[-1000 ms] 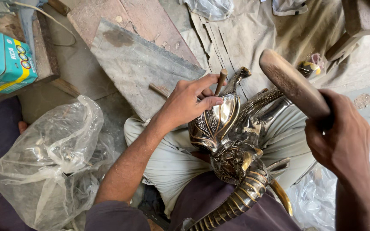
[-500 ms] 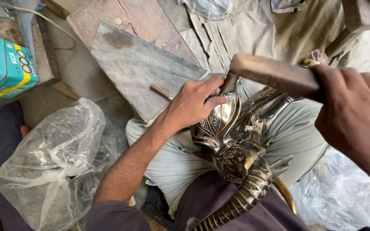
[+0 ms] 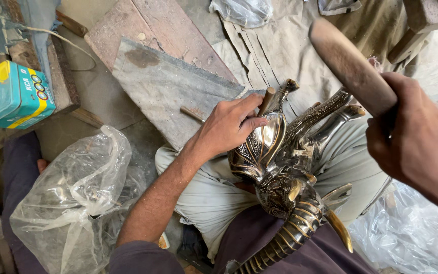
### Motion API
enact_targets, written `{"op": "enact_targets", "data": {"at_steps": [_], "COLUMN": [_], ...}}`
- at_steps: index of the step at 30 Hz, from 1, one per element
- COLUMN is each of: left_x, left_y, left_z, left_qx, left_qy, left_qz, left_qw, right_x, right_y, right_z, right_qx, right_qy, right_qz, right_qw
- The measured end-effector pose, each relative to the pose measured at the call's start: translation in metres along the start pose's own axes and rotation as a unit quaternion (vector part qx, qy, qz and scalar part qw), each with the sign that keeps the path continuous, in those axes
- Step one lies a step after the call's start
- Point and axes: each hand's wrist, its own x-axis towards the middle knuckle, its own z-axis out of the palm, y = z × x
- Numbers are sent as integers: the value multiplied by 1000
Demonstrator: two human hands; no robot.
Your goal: The person is engraving a metal elephant statue using a chisel and hammer. They repeatedly strike the chisel to create detailed patterns on the statue's surface.
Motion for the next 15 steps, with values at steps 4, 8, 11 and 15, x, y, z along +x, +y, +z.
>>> {"op": "enact_targets", "data": {"at_steps": [4,8,11,15], "left_x": [1,2,2,2], "left_y": [0,0,-2,-4], "left_z": [-1,-2,-2,-1], "left_qx": [2,-6,-12,0], "left_qy": [-11,-13,-17,-17], "left_qz": [-6,4,0,11], "left_qw": [1000,1000,1000,1000], "right_x": [-4,-5,-8,-11], "right_y": [-1,2,4,6], "right_z": [-3,-1,1,-1], "right_qx": [-129,-144,-107,-180], "right_qy": [24,31,31,16], "right_qz": [-86,-87,-78,-105], "right_qw": [988,985,991,978]}}
